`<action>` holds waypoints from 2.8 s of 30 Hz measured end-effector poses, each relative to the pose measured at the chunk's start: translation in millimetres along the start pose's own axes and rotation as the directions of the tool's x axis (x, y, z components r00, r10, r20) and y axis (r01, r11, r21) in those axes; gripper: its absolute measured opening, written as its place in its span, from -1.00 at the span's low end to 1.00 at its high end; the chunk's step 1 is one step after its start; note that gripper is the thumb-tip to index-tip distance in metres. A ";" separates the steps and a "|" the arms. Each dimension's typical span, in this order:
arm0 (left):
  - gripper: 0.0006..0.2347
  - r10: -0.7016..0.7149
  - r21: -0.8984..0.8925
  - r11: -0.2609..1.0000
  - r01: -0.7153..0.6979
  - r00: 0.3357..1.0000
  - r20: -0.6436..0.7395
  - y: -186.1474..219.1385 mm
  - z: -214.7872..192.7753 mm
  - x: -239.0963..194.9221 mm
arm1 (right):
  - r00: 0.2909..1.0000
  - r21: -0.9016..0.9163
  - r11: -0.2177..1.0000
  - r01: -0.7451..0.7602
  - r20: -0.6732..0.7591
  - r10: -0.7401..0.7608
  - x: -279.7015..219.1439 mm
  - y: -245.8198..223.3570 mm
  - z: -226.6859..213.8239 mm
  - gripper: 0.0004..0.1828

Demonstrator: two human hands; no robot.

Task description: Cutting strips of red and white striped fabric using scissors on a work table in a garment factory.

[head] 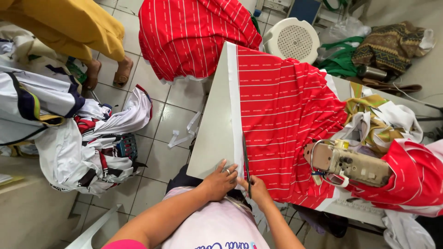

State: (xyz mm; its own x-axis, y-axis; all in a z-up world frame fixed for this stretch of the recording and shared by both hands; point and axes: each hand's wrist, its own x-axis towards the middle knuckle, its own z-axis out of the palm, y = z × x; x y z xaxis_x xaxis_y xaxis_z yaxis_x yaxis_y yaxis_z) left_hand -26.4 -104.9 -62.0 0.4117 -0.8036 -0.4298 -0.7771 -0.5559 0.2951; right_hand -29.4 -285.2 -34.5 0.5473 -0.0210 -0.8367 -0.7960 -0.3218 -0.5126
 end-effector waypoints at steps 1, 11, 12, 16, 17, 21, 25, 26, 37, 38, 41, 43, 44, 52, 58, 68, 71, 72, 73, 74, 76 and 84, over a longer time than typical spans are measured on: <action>-0.59 0.000 -0.009 1.000 0.000 1.000 -0.003 0.1 1.6 -0.6 | 1.000 -0.007 1.000 -0.006 -0.001 0.006 12.0 -2.8 -0.4 -0.56; -0.71 0.028 -0.097 0.994 -0.039 0.993 -0.111 -22.2 -5.3 2.8 | 0.993 0.017 0.994 0.105 -0.064 -0.103 34.8 -74.8 -0.3 -0.54; -0.71 0.049 -0.096 0.994 -0.060 0.992 -0.116 -23.6 -2.7 4.9 | 0.997 -0.011 0.998 0.064 -0.042 -0.065 19.1 -103.2 -0.2 -0.52; -0.69 0.076 -0.094 0.992 -0.085 0.992 -0.098 -33.4 -5.8 8.2 | 0.988 0.011 0.995 0.098 -0.125 -0.096 81.8 -82.6 -0.1 -0.51; -0.67 0.083 -0.121 0.988 -0.096 0.991 -0.106 -34.1 -3.0 10.5 | 0.987 0.015 0.993 0.115 -0.114 -0.113 81.7 -82.9 -0.8 -0.53; -0.57 -0.014 -0.182 0.983 -0.015 0.988 -0.156 -56.9 -66.6 -13.4 | 0.993 0.018 0.997 0.081 -0.087 -0.080 57.7 -107.4 -2.3 -0.55; -0.43 -0.122 -0.148 0.984 0.103 0.984 -0.129 -90.8 -85.5 -13.4 | 0.997 0.002 0.998 0.058 -0.049 -0.058 43.2 -164.6 7.8 -0.49; -0.43 -0.119 -0.101 0.989 0.110 0.989 -0.087 -95.0 -82.6 -11.1 | 0.997 -0.031 0.998 0.053 -0.046 -0.055 51.3 -168.1 6.1 -0.48; -0.43 0.005 0.042 0.999 -0.007 0.999 0.051 -113.3 -67.2 1.5 | 0.996 -0.126 0.988 -0.087 0.014 0.090 79.9 -217.5 5.9 -0.58; -0.47 0.020 0.048 0.999 -0.022 0.999 0.051 -114.6 -67.2 2.3 | 0.997 -0.156 0.985 -0.070 0.013 0.073 86.5 -225.4 5.0 -0.58; -0.51 0.049 0.062 0.997 -0.052 0.998 0.047 -118.7 -68.8 4.0 | 0.999 -0.139 0.990 -0.016 -0.040 0.011 98.9 -239.5 5.0 -0.61; -0.53 0.057 0.065 0.996 -0.059 0.998 0.040 -121.7 -73.4 4.6 | 0.995 -0.102 0.995 0.024 -0.091 -0.033 101.3 -246.7 5.0 -0.66; -0.52 0.066 0.059 0.996 -0.071 0.995 0.072 -123.1 -76.9 4.3 | 0.998 -0.090 0.996 0.013 -0.066 -0.019 100.6 -250.0 4.8 -0.66; -0.52 0.100 0.064 0.993 -0.102 0.994 0.046 -123.9 -66.2 9.7 | 0.996 -0.124 0.992 -0.022 -0.086 0.011 130.4 -293.2 2.8 -0.61; -0.44 0.093 -0.019 0.996 -0.092 0.994 0.060 -124.6 -72.9 7.0 | 0.993 -0.216 0.970 -0.109 -0.066 0.097 129.6 -332.3 10.8 -0.46; -0.58 0.041 -0.013 0.999 -0.041 0.998 0.052 -117.9 -41.6 -0.6 | 0.846 -0.197 0.869 0.453 -0.212 -0.489 141.9 -264.0 -3.4 -0.71; -0.55 -0.009 -0.079 0.997 0.000 0.994 -0.112 -116.1 -11.3 -20.4 | 0.814 -0.326 0.856 0.401 -0.302 -0.496 109.9 -182.4 2.6 -0.86; -0.53 -0.053 -0.137 0.990 0.020 0.967 -0.248 -116.9 -2.3 -27.5 | 0.820 -0.358 0.880 0.313 -0.365 -0.441 93.6 -156.5 7.8 -0.82; -0.53 -0.034 -0.115 0.993 0.006 0.969 -0.243 -111.7 -1.2 -37.9 | 0.813 -0.340 0.885 0.317 -0.384 -0.438 80.1 -122.7 8.6 -0.82; -0.55 -0.085 -0.131 0.989 0.066 0.986 -0.146 -106.7 -0.5 -48.0 | 0.808 -0.446 0.864 0.232 -0.406 -0.426 67.1 -89.0 10.6 -0.69; -0.56 -0.136 -0.110 0.985 0.130 0.990 -0.042 -99.0 12.4 -66.0 | 0.796 -0.523 0.838 0.157 -0.436 -0.420 59.3 -20.2 14.1 -0.54; -0.38 -0.745 -0.208 0.617 0.759 0.649 0.156 -81.2 62.7 -130.4 | 0.612 -0.661 0.687 0.301 -0.419 -0.671 50.0 156.4 -2.7 -0.74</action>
State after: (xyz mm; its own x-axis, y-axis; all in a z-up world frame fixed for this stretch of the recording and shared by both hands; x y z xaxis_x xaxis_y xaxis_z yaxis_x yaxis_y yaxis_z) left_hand -46.9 58.4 -83.5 0.7714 -0.0741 -0.6320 -0.0681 -0.9971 0.0338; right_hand -125.9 -339.2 -155.9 0.9771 -0.1940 -0.0869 -0.2118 -0.8532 -0.4766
